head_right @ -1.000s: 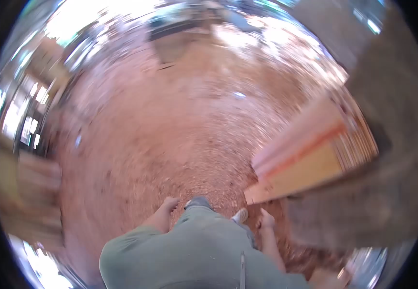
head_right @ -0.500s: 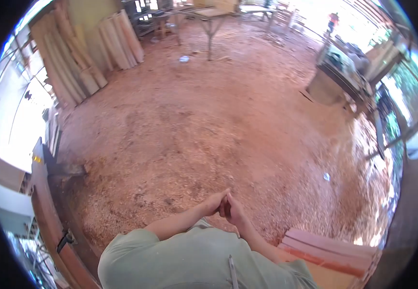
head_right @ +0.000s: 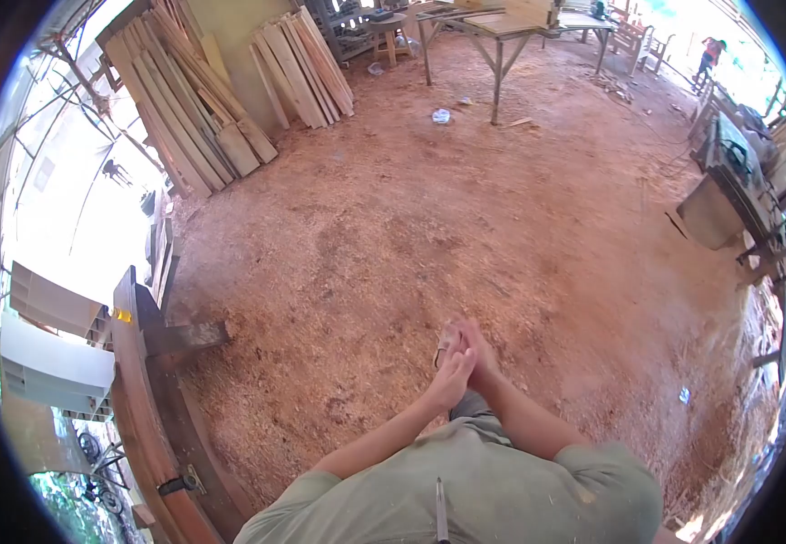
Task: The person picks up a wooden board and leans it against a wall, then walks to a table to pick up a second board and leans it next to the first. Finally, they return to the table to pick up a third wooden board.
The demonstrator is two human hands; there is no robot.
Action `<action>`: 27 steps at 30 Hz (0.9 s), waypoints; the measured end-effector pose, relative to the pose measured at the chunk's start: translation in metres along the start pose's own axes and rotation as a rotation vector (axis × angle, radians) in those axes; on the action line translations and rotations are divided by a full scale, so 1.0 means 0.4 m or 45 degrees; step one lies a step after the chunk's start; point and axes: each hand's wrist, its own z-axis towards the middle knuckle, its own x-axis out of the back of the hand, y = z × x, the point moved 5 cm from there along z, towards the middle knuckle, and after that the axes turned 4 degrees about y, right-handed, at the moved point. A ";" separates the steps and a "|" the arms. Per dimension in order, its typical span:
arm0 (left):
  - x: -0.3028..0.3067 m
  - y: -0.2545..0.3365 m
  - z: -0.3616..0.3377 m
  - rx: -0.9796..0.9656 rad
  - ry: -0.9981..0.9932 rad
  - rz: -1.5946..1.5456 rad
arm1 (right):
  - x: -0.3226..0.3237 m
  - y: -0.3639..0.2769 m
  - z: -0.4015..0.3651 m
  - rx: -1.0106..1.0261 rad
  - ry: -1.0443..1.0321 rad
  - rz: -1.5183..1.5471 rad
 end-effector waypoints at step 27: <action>0.607 0.643 1.614 -1.126 0.128 1.030 | -1.007 -0.694 1.368 0.271 -1.010 -0.106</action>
